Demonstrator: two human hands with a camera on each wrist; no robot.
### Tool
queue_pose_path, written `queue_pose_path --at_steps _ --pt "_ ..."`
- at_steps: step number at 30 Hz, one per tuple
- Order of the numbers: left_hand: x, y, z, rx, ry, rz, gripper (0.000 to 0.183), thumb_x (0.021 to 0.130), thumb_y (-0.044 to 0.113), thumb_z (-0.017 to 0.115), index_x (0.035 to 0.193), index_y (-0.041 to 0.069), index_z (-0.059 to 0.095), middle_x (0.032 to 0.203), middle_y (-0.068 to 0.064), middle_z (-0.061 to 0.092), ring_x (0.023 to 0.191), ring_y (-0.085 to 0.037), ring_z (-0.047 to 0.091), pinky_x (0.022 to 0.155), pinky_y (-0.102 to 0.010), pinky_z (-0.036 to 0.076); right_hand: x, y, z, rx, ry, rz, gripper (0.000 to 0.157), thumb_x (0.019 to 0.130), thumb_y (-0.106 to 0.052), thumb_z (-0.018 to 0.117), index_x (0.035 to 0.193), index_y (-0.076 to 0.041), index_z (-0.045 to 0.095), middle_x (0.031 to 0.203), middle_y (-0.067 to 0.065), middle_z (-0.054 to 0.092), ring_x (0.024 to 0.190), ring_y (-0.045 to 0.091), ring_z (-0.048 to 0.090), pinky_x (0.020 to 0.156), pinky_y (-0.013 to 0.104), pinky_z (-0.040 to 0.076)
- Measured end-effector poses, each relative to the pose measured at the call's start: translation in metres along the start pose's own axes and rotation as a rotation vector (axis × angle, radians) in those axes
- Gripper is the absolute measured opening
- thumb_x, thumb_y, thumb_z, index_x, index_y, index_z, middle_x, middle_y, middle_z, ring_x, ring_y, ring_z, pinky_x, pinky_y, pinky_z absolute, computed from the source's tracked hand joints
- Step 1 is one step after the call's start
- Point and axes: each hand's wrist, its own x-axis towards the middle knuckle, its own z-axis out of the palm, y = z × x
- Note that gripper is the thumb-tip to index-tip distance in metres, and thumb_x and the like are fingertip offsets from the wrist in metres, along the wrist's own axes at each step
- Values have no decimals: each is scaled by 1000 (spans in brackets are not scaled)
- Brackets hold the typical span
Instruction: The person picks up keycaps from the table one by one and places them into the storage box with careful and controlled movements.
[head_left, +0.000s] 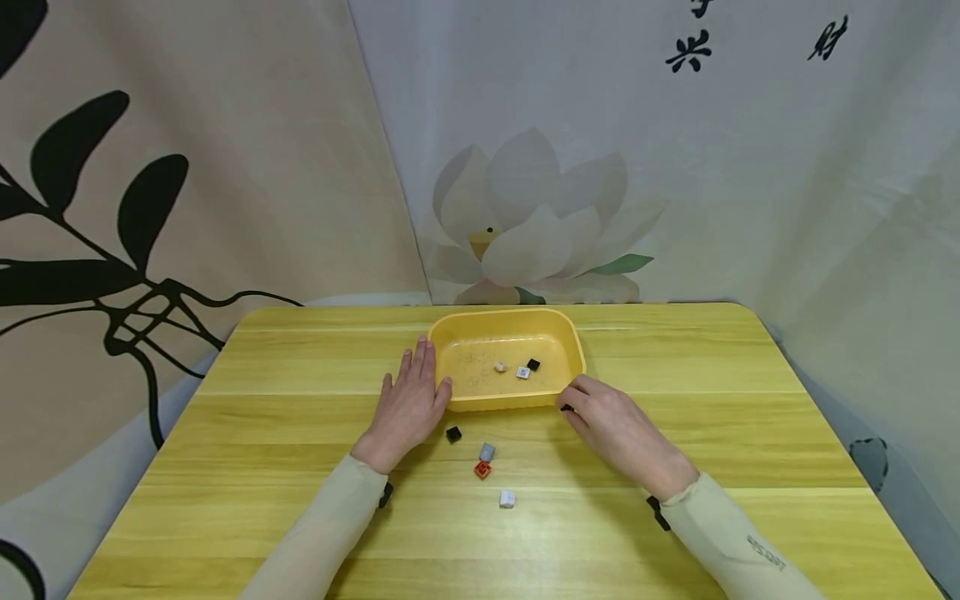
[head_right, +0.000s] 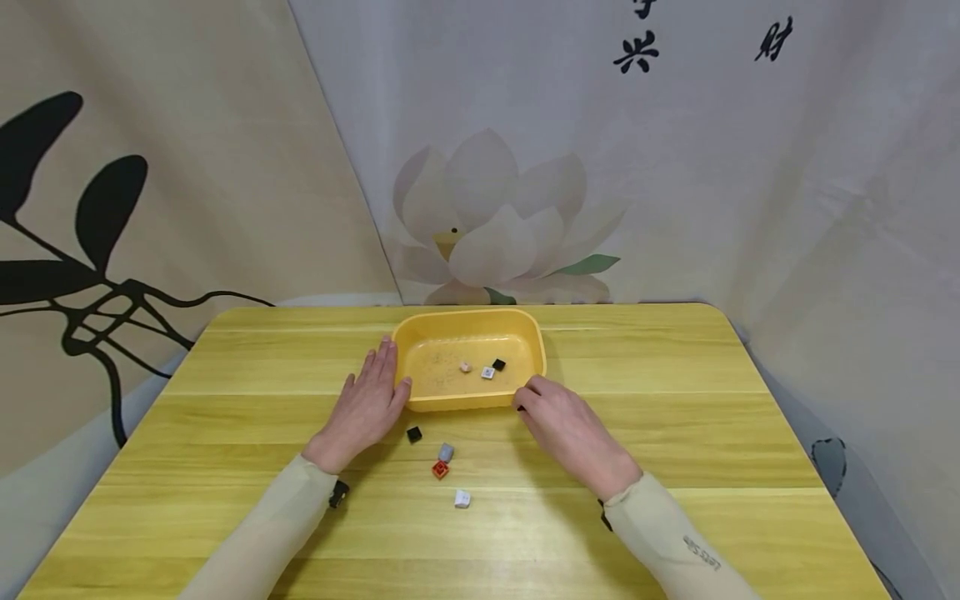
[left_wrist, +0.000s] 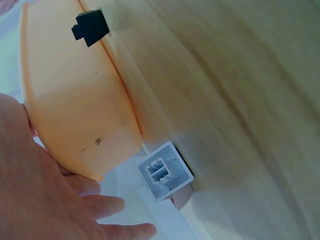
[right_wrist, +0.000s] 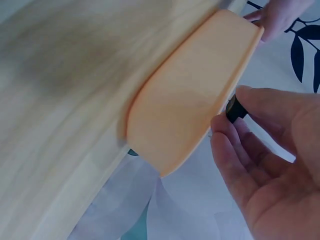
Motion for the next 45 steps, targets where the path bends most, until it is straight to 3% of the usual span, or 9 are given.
queue_pose_path --at_steps 7,17,29,45 --pt "0 0 2 -6 0 -4 71 112 40 34 164 -3 10 172 -16 3 156 -44 13 114 -75 20 13 -1 0 7 52 -24 18 86 1 83 99 -8 75 98 0 66 83 13 64 71 29 57" --pt "1 1 1 -6 -4 -6 71 112 39 34 164 -3 10 172 -17 4 155 -44 13 114 -75 21 37 -5 0 41 43 43 16 90 -3 80 105 -9 76 105 3 69 88 16 67 74 31 57" --pt "1 2 1 -5 -2 -11 71 112 40 34 164 -3 11 172 -16 4 156 -43 13 115 -74 21 65 -2 11 65 91 39 14 91 -4 79 105 -8 76 102 4 69 82 16 65 69 30 55" --pt "2 2 2 8 2 -11 71 112 40 34 163 -4 11 171 -17 4 155 -44 14 114 -74 21 96 4 38 113 -25 127 15 95 -4 74 110 -4 76 105 8 70 89 22 68 79 36 57"
